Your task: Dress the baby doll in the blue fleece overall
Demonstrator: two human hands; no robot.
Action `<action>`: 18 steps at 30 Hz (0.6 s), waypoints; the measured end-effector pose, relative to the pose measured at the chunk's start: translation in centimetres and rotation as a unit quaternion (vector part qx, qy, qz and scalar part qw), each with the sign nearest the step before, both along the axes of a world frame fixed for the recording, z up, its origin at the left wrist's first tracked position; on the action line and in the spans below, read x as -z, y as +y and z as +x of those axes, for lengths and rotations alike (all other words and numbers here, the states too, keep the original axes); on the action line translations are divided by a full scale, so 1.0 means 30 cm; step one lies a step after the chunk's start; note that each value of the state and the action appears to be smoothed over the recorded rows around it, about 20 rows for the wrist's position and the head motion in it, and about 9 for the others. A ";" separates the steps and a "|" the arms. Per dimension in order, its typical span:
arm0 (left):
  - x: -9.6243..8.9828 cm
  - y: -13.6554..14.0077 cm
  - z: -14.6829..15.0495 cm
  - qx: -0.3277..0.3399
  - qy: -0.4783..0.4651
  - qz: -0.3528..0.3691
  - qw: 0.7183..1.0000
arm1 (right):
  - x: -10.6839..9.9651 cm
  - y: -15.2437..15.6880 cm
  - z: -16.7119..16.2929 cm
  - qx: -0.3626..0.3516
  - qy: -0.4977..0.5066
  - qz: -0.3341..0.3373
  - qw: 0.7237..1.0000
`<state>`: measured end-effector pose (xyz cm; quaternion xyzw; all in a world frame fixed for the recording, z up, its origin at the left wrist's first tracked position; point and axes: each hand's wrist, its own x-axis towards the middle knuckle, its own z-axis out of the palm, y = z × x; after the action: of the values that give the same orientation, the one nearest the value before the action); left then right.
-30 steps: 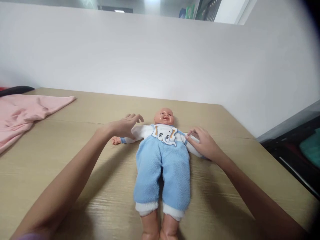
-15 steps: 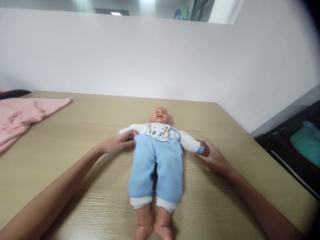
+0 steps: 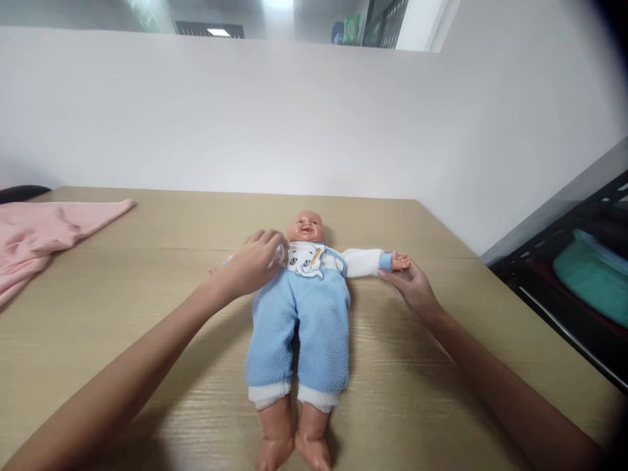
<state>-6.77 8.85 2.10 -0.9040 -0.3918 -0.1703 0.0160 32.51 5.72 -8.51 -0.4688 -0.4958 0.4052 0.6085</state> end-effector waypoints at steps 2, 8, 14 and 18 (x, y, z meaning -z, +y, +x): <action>-0.004 0.043 0.100 0.086 -0.060 -0.022 0.994 | -0.030 0.028 -0.035 0.007 0.025 0.008 1.000; 0.096 0.174 0.310 0.102 -0.092 -0.041 0.990 | -0.115 0.104 -0.147 -0.003 0.038 0.017 0.999; 0.105 0.137 0.307 0.185 -0.179 -0.016 0.966 | -0.116 0.152 -0.206 -0.063 -0.030 0.035 0.997; 0.105 0.107 0.284 0.252 -0.195 0.042 0.947 | -0.088 0.150 -0.236 -0.098 -0.086 0.094 0.987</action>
<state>1.76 12.07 -1.05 -0.9210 -0.1395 -0.3577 -0.0664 25.43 10.23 -5.88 -0.3920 -0.6258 0.3723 0.5623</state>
